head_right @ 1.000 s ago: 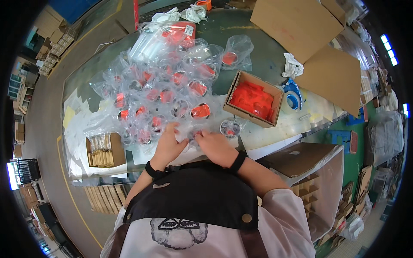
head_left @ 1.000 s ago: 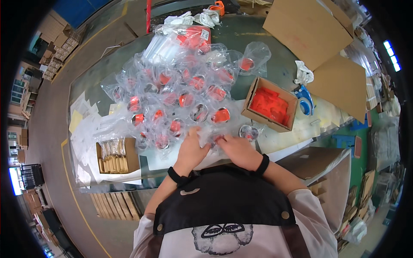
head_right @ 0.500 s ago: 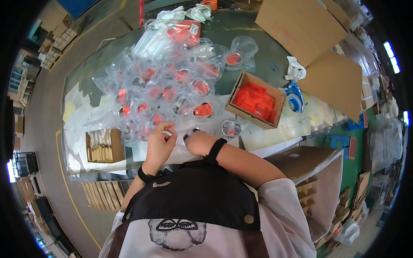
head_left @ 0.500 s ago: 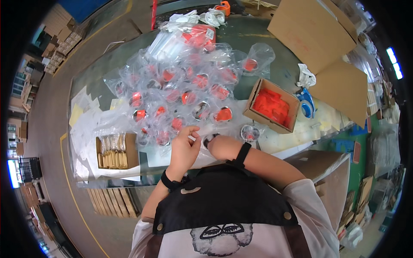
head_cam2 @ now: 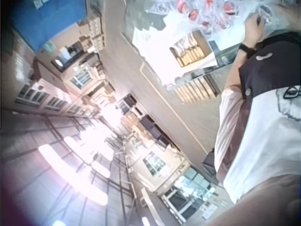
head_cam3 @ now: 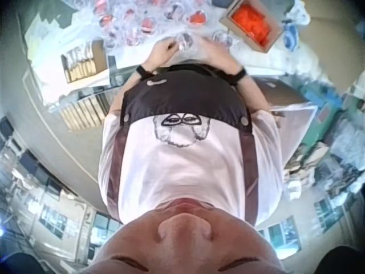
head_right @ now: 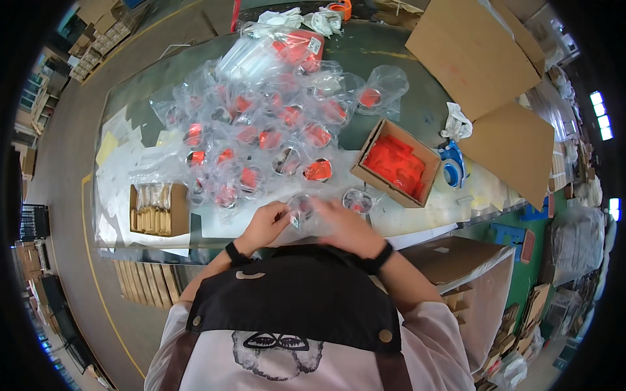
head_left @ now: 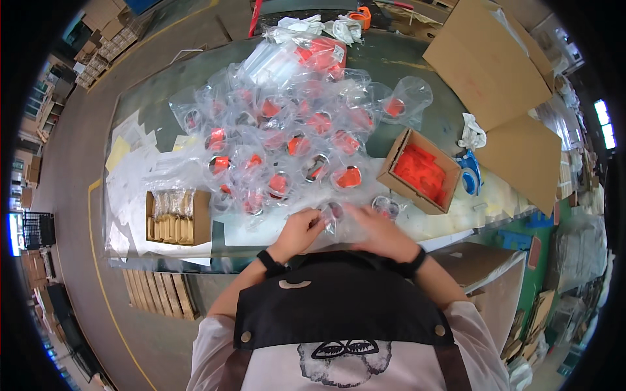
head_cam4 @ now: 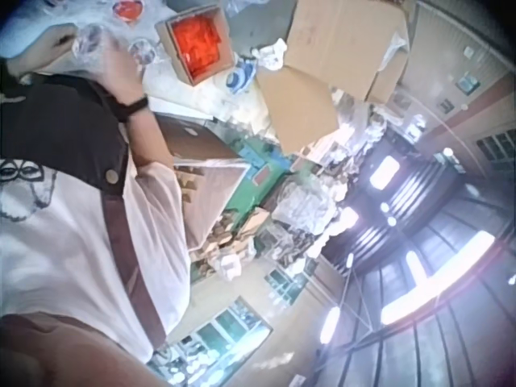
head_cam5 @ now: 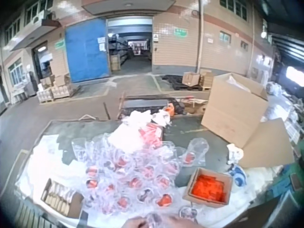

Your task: The person places red foam inserts into clear plastic bags containing small cylindrical objects. They then arrange the filled bags into a large cardboard box lined with a plastic bag. The person adds a cardboard divider to the box and continues to pack more bags into the compartments.

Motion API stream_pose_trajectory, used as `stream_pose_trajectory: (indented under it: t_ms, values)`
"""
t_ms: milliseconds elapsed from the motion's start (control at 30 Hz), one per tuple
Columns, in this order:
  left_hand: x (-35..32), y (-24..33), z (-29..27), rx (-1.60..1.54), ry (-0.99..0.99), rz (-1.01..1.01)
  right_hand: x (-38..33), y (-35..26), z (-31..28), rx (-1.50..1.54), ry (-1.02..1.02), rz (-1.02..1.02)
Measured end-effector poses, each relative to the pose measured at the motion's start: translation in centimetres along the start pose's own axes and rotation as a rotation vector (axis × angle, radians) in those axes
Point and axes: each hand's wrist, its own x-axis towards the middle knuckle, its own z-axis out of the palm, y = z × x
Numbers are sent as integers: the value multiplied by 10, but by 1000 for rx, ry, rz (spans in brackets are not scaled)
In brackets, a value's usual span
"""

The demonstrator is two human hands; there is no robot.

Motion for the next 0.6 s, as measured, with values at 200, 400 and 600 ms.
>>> stream_pose_trajectory:
  t_ms: [200, 400, 600]
  values:
    - [-15, 25, -7, -26, -48, -258, 40, 34, 75, -183, -72, 125]
    - [-9, 39, -2, 408, -245, -218, 54, 36, 53, -138, -255, 78]
    - [-8, 26, 2, 505, -219, -134, 28, 18, 45, -216, -249, -109]
